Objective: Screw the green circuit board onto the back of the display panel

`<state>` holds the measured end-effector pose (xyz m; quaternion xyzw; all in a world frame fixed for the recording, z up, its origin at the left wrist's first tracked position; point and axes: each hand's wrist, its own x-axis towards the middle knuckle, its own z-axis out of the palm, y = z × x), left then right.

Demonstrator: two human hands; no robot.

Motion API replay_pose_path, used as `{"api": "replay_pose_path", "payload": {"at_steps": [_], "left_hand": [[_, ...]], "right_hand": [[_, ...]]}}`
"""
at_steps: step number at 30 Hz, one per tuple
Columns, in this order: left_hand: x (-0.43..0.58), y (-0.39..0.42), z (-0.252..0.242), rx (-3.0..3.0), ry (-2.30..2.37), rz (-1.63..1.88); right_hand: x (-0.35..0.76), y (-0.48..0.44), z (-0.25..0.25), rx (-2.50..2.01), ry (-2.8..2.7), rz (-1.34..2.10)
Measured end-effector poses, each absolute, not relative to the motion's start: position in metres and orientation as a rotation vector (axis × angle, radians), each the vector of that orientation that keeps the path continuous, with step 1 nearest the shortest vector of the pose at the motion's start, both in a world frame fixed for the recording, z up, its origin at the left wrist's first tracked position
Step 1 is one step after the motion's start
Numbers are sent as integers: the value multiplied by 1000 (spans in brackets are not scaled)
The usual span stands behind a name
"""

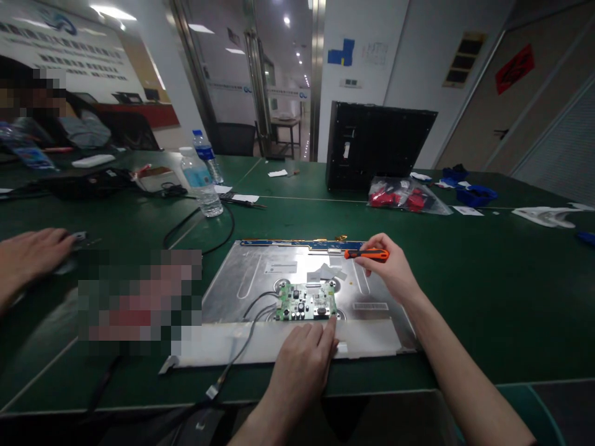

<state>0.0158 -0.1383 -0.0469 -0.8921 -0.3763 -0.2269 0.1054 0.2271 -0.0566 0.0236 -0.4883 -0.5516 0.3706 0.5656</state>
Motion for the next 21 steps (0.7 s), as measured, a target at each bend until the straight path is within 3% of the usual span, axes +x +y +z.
{"api": "replay_pose_path", "payload": {"at_steps": [13,21], "left_hand": [[17,-132,-54,-2672,-1135,-488],[17,-133,-53,-2667,-1126,-526]], "right_hand": [[223,-59,16,-1139,-1191,836],[227,-63,11,-1262,-1287,418]]}}
